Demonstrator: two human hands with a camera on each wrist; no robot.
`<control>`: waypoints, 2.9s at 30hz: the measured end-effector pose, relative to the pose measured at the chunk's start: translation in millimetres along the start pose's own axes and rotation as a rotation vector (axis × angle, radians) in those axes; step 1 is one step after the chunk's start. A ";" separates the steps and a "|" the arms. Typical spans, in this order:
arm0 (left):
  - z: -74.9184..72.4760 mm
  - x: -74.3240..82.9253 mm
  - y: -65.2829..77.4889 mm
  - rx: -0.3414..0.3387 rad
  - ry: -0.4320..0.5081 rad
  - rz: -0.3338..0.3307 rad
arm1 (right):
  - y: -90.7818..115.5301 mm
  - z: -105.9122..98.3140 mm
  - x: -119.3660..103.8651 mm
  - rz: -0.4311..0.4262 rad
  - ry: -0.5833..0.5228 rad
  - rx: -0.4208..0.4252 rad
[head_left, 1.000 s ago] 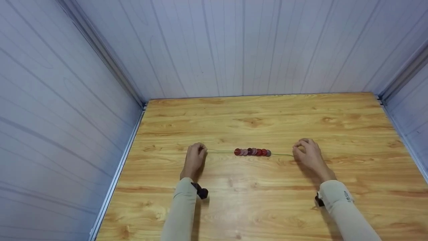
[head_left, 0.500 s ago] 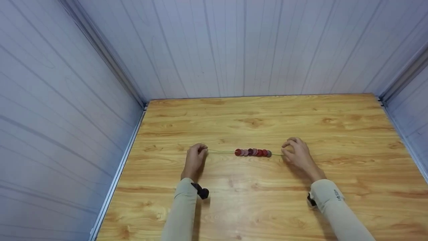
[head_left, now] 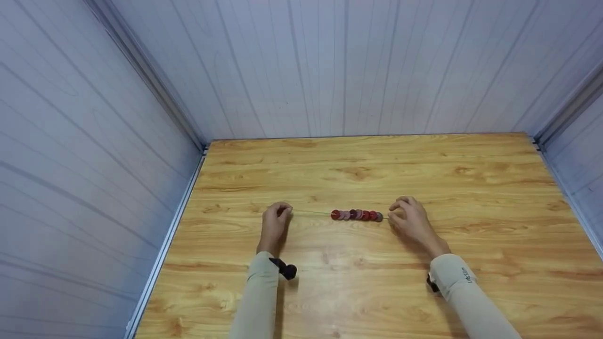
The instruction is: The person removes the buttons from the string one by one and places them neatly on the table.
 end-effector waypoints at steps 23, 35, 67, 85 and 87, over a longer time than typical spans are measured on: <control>3.9 -17.8 0.3 0.048 0.152 -0.089 | -2.9 18.1 -5.3 -0.018 0.045 -0.030; 4.8 -21.2 0.5 0.019 0.187 -0.135 | -3.1 27.0 -10.3 -0.039 0.104 -0.039; 1.3 -23.2 2.2 0.040 0.195 -0.148 | 0.6 15.8 -0.8 -0.033 0.100 -0.025; 1.5 -21.8 0.5 0.052 0.209 -0.146 | 3.4 1.6 11.8 -0.006 0.100 -0.041; 1.5 -21.9 0.3 0.053 0.204 -0.148 | 3.9 0.6 12.7 -0.007 0.100 -0.041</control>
Point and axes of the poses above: each hand's wrist, its own y-axis away from the middle knuckle, its own z-axis out of the palm, x = y × z, the point moved 9 cm from there along -y, towards the middle knuckle, and after that the axes turned 2 degrees about -z, right-handed, at the moved point
